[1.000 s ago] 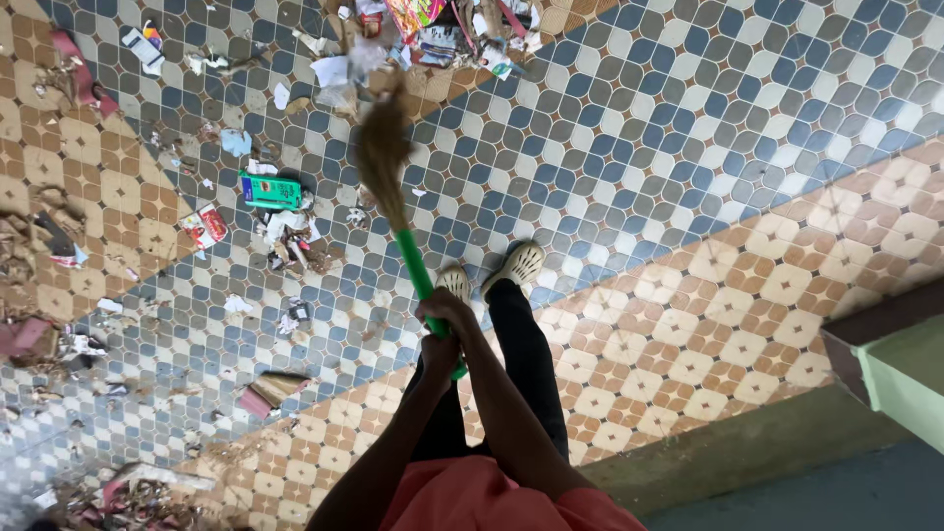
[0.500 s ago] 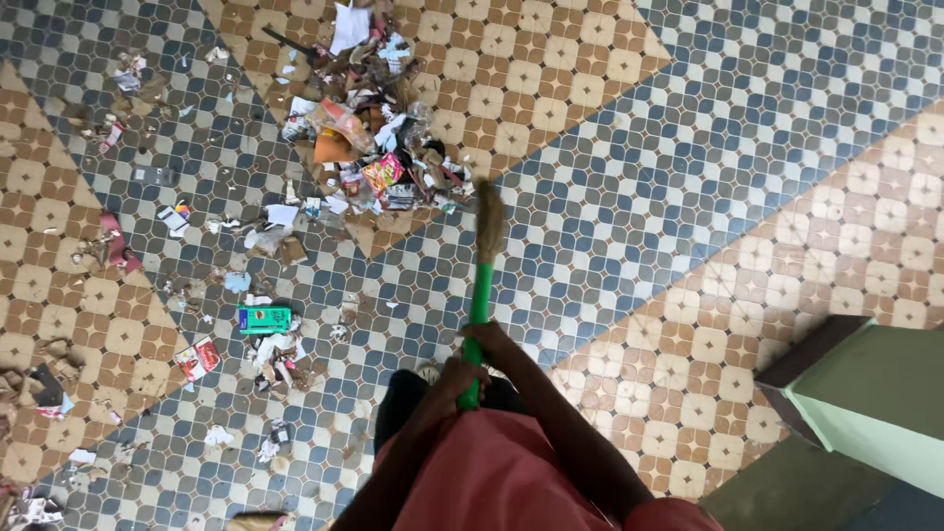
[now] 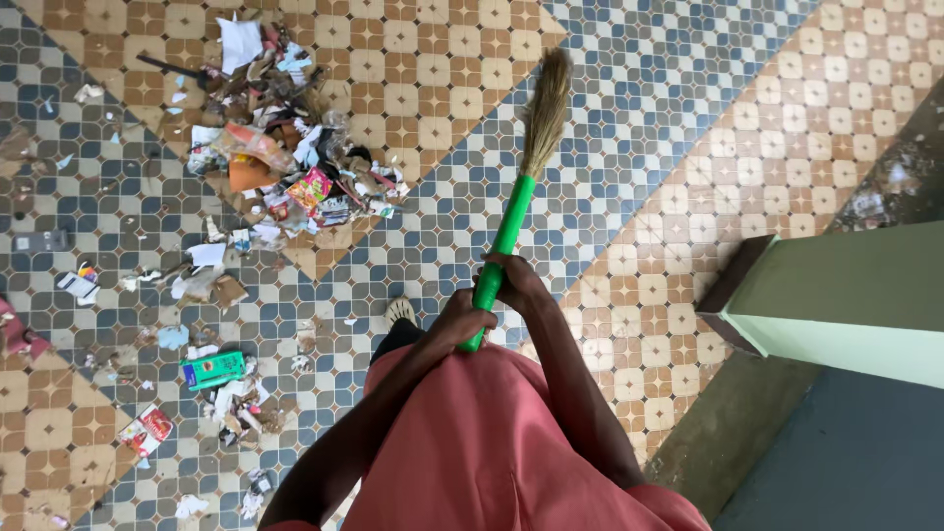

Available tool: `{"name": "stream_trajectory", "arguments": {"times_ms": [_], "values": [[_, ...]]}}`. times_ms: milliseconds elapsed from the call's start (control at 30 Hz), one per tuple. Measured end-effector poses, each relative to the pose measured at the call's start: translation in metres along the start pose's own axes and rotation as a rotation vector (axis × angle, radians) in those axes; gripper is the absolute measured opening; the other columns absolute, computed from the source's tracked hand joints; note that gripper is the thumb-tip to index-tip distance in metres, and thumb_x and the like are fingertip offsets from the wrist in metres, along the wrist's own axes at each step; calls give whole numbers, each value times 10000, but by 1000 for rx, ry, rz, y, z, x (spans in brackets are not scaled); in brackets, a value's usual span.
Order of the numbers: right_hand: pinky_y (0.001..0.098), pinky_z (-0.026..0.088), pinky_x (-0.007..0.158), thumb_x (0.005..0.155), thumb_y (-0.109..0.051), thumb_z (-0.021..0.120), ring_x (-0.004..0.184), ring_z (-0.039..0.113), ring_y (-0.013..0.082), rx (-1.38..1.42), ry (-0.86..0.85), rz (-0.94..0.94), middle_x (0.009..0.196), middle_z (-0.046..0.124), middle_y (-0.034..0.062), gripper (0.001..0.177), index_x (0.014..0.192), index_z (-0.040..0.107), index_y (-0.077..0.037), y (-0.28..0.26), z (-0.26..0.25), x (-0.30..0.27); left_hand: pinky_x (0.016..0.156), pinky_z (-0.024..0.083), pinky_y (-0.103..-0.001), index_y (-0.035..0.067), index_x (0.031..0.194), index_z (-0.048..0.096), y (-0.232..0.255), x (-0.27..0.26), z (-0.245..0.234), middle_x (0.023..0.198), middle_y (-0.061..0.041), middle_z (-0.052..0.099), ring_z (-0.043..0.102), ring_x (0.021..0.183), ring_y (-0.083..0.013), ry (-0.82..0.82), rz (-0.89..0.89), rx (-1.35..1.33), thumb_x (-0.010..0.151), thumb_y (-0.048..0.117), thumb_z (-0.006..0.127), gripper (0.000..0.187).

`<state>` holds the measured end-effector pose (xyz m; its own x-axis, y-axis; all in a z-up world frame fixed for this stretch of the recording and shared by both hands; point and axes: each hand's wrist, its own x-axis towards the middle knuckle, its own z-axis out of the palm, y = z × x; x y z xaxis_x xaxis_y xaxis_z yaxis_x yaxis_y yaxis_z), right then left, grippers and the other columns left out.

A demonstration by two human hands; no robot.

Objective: The person sweeps paper and other debris into a pile on a tiled floor using a broom.

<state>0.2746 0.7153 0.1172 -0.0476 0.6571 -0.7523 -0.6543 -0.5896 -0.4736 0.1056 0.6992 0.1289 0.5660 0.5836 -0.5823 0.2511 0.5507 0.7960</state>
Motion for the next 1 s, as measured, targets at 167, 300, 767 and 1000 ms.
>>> {"name": "stream_trajectory", "arguments": {"times_ms": [167,300,767,1000], "values": [[495,616,802,926,-112,667,905,681,337,-121,26,-76,967,582,153,298,1146,522,28,-33,43,-17,417,512,-376,-47,856,595,29,0,-50,608,-133,639,646,462,-238,-143,-6,-91,717,6,722,196],[490,630,817,932,-91,620,961,692,322,-183,110,-154,1041,616,126,312,1196,457,-46,-25,55,-18,442,552,-342,29,1002,590,32,10,-81,646,-94,673,674,497,-188,-328,17,-54,732,25,765,322],[395,539,515,864,-82,736,574,626,250,-80,251,33,725,619,99,230,1004,585,21,11,-73,149,520,566,-453,-43,854,686,-48,147,5,673,-196,684,718,587,-327,325,-196,286,746,108,728,191],[374,494,442,775,-86,806,529,648,243,-504,287,-1,672,656,137,250,836,609,56,42,-87,199,611,575,-442,-9,960,687,-89,178,20,744,-198,736,751,677,-332,294,-492,246,815,272,738,321]]}}
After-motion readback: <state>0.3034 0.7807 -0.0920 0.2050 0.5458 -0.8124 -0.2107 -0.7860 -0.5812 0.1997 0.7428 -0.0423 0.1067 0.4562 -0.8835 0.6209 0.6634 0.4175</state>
